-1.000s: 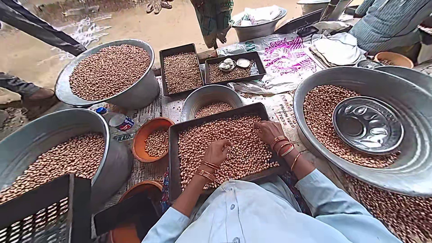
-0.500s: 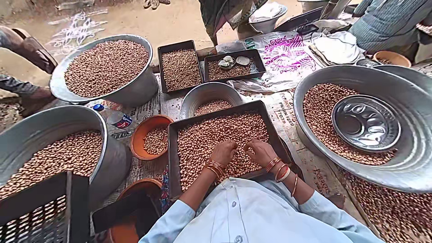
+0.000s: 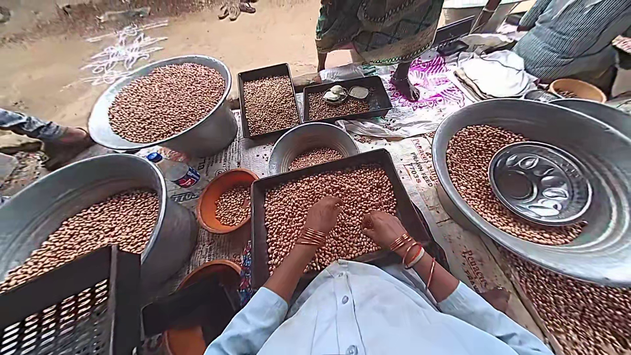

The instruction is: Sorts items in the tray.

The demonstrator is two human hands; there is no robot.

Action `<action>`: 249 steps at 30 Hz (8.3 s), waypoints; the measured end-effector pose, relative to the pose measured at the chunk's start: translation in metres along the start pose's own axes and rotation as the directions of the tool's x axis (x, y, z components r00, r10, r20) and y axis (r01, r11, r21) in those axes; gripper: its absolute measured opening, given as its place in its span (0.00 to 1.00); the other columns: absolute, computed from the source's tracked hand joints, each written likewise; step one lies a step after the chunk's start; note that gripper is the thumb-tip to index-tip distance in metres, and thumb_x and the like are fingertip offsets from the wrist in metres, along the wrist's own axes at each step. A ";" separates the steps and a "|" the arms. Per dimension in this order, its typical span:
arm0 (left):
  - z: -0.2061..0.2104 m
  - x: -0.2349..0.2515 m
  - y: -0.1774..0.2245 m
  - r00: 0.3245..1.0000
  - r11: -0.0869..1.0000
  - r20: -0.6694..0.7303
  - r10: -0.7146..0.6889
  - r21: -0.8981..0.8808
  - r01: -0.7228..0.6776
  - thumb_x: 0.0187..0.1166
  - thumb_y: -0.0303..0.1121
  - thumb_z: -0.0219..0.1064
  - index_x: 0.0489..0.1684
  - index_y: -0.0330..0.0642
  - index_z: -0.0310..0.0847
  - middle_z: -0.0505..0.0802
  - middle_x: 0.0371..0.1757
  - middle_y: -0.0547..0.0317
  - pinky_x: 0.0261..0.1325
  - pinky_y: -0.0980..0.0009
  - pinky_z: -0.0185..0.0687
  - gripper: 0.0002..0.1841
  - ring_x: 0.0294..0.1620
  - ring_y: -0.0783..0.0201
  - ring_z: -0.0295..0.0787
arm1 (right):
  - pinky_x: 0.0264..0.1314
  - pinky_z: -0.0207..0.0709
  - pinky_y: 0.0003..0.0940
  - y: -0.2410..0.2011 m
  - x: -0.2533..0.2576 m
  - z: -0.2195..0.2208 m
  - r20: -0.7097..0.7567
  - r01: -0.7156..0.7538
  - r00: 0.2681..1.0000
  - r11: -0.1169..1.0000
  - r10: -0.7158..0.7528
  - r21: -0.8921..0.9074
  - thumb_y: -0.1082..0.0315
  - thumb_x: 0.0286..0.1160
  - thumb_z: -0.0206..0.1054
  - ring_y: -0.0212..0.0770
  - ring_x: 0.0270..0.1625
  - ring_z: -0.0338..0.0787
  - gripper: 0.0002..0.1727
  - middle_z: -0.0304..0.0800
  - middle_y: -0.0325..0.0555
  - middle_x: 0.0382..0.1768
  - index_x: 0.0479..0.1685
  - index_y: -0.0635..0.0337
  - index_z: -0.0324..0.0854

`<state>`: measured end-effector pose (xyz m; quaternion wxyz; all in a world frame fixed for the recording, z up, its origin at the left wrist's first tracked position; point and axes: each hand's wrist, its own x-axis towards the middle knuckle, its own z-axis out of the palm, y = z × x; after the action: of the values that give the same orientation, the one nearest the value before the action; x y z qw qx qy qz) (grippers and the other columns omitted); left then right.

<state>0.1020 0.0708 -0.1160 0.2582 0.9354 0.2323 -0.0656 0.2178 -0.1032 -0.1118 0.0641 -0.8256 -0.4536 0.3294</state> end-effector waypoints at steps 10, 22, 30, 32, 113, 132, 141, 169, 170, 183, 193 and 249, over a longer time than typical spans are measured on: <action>-0.005 -0.001 -0.028 0.992 0.841 -0.071 -0.099 -0.539 0.045 0.84 0.29 0.56 0.60 0.36 0.81 0.88 0.42 0.54 0.44 0.67 0.79 0.14 0.35 0.67 0.82 | 0.35 0.66 0.27 0.016 0.014 -0.020 -0.270 0.177 0.963 0.771 -0.007 0.612 0.67 0.81 0.63 0.26 0.26 0.70 0.08 0.78 0.33 0.27 0.48 0.59 0.86; 0.012 -0.008 -0.006 0.998 0.988 0.043 0.042 -0.152 -0.035 0.81 0.33 0.66 0.60 0.39 0.90 0.95 0.55 0.45 0.69 0.53 0.81 0.15 0.59 0.51 0.92 | 0.65 0.78 0.63 -0.033 0.036 -0.010 -0.116 0.017 0.993 0.994 -0.029 -0.104 0.64 0.82 0.64 0.63 0.67 0.87 0.17 0.87 0.63 0.64 0.63 0.63 0.85; 0.018 -0.031 -0.002 0.927 0.896 0.232 0.296 -0.403 -0.185 0.79 0.30 0.66 0.55 0.37 0.88 0.87 0.32 0.53 0.42 0.61 0.77 0.12 0.31 0.62 0.78 | 0.28 0.70 0.17 0.026 0.020 -0.017 -0.195 0.248 0.967 0.412 -0.166 0.877 0.72 0.79 0.66 0.21 0.23 0.76 0.03 0.83 0.31 0.26 0.40 0.59 0.84; 0.030 -0.035 0.012 0.901 0.935 0.293 0.320 -0.247 -0.252 0.80 0.33 0.68 0.54 0.39 0.92 0.95 0.46 0.44 0.60 0.47 0.83 0.12 0.49 0.48 0.91 | 0.24 0.70 0.17 0.038 0.009 -0.017 -0.216 0.226 0.969 0.071 -0.118 0.972 0.71 0.79 0.57 0.22 0.21 0.75 0.07 0.81 0.31 0.25 0.37 0.54 0.80; -0.123 -0.090 -0.126 0.757 0.910 -0.509 -0.411 -0.187 0.369 0.76 0.28 0.72 0.48 0.41 0.94 0.92 0.59 0.40 0.80 0.37 0.64 0.08 0.71 0.39 0.82 | 0.64 0.78 0.63 -0.133 0.106 -0.030 -0.174 0.374 0.900 0.913 -0.400 -0.164 0.61 0.82 0.65 0.61 0.63 0.89 0.16 0.91 0.59 0.58 0.61 0.58 0.88; -0.065 -0.046 -0.121 0.867 0.913 -0.338 -0.366 -0.311 0.265 0.81 0.32 0.66 0.55 0.39 0.91 0.95 0.53 0.46 0.70 0.52 0.80 0.12 0.58 0.52 0.91 | 0.61 0.79 0.59 -0.120 0.114 -0.019 -0.164 0.377 0.915 0.926 -0.369 0.016 0.55 0.79 0.66 0.55 0.55 0.91 0.19 0.93 0.55 0.48 0.58 0.59 0.87; -0.053 -0.021 -0.104 0.906 0.943 -0.268 -0.327 -0.151 0.296 0.81 0.36 0.67 0.60 0.43 0.92 0.92 0.57 0.43 0.74 0.49 0.77 0.15 0.65 0.47 0.87 | 0.55 0.79 0.50 -0.098 0.102 -0.050 -0.373 0.337 0.897 0.913 -0.238 0.229 0.63 0.80 0.67 0.48 0.43 0.88 0.12 0.92 0.52 0.40 0.53 0.58 0.90; -0.006 -0.001 -0.038 0.993 0.884 0.098 -0.058 -0.457 0.097 0.91 0.36 0.59 0.65 0.37 0.87 0.94 0.60 0.44 0.76 0.54 0.77 0.17 0.64 0.55 0.90 | 0.19 0.64 0.14 0.022 -0.006 -0.048 -0.478 0.482 0.876 0.093 -0.065 0.871 0.64 0.88 0.46 0.21 0.19 0.71 0.13 0.77 0.30 0.25 0.41 0.47 0.77; -0.013 -0.002 -0.044 0.991 0.879 0.021 -0.131 -0.459 0.126 0.91 0.35 0.59 0.65 0.39 0.87 0.94 0.58 0.44 0.74 0.52 0.77 0.15 0.63 0.53 0.91 | 0.19 0.65 0.14 0.029 -0.017 -0.047 -0.473 0.471 0.881 0.094 -0.008 0.877 0.65 0.86 0.43 0.21 0.19 0.72 0.14 0.78 0.30 0.26 0.41 0.47 0.76; 0.013 -0.031 0.008 0.983 0.997 0.173 0.052 0.045 -0.061 0.88 0.33 0.60 0.66 0.44 0.88 0.91 0.66 0.42 0.70 0.43 0.80 0.16 0.67 0.42 0.88 | 0.63 0.79 0.57 -0.006 -0.028 0.000 -0.229 0.156 0.966 0.979 -0.124 0.128 0.61 0.82 0.66 0.56 0.55 0.92 0.15 0.95 0.57 0.50 0.54 0.59 0.92; -0.004 -0.038 -0.035 0.975 0.984 -0.217 -0.052 -0.180 0.013 0.81 0.32 0.63 0.54 0.40 0.91 0.94 0.39 0.47 0.52 0.52 0.83 0.13 0.38 0.51 0.88 | 0.59 0.80 0.62 -0.043 0.001 0.017 -0.016 0.069 0.997 0.974 -0.074 -0.215 0.70 0.86 0.56 0.66 0.61 0.90 0.15 0.88 0.66 0.60 0.59 0.67 0.85; -0.063 0.011 -0.081 0.930 0.952 -0.208 -0.303 -0.016 0.307 0.86 0.29 0.59 0.65 0.40 0.88 0.90 0.68 0.43 0.82 0.51 0.71 0.16 0.77 0.46 0.81 | 0.67 0.79 0.61 -0.018 -0.033 -0.028 -0.132 0.028 0.991 0.999 -0.033 -0.038 0.60 0.84 0.65 0.56 0.65 0.91 0.18 0.92 0.53 0.62 0.68 0.51 0.86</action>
<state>0.0734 0.1693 -0.1010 0.2113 0.8918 0.4000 -0.0087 0.2093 -0.1135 -0.0665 0.0842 -0.8396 -0.4670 0.2644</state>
